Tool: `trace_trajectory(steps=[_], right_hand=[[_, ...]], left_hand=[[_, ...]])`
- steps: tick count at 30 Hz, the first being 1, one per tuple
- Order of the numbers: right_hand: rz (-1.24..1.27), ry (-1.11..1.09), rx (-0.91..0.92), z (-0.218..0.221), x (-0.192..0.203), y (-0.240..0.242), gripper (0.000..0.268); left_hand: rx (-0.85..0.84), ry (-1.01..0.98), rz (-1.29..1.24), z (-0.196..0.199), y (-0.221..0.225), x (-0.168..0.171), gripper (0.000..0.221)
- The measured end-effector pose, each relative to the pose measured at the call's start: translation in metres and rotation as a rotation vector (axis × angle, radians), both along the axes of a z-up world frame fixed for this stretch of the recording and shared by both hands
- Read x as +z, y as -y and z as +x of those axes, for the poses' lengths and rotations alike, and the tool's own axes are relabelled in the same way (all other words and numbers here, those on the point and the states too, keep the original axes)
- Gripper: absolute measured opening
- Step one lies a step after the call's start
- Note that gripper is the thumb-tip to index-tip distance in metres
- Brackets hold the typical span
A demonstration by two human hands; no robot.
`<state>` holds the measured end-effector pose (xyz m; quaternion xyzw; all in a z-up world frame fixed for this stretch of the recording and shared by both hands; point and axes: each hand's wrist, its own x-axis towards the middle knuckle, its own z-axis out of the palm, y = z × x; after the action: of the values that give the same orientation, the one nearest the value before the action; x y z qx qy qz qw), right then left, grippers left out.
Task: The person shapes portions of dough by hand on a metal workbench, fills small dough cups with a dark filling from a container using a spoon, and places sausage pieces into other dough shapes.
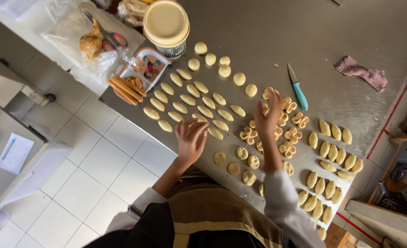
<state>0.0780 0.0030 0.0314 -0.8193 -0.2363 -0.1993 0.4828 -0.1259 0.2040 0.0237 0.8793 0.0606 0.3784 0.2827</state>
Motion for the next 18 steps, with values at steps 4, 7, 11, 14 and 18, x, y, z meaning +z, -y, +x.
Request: trace_trajectory(steps=[4, 7, 11, 14, 18], right_hand=[[-0.377, -0.239, -0.013, 0.115, -0.012, -0.131, 0.056], [-0.815, -0.422, -0.174, 0.152, -0.019, -0.200, 0.056], [-0.881, -0.405, -0.300, 0.169, -0.047, -0.235, 0.043], [-0.612, -0.400, -0.223, 0.166, -0.065, -0.216, 0.032], [-0.667, -0.186, -0.012, 0.141, -0.052, -0.188, 0.027]], left_hand=[[0.033, -0.018, -0.002, -0.007, -0.046, 0.011, 0.025], [0.019, -0.059, -0.014, -0.005, -0.076, 0.019, 0.029], [-0.016, -0.067, -0.050, 0.021, -0.105, 0.023, 0.025], [-0.145, -0.071, -0.071, 0.049, -0.118, 0.030, 0.025], [-0.390, -0.097, -0.097, 0.089, -0.121, 0.048, 0.026]])
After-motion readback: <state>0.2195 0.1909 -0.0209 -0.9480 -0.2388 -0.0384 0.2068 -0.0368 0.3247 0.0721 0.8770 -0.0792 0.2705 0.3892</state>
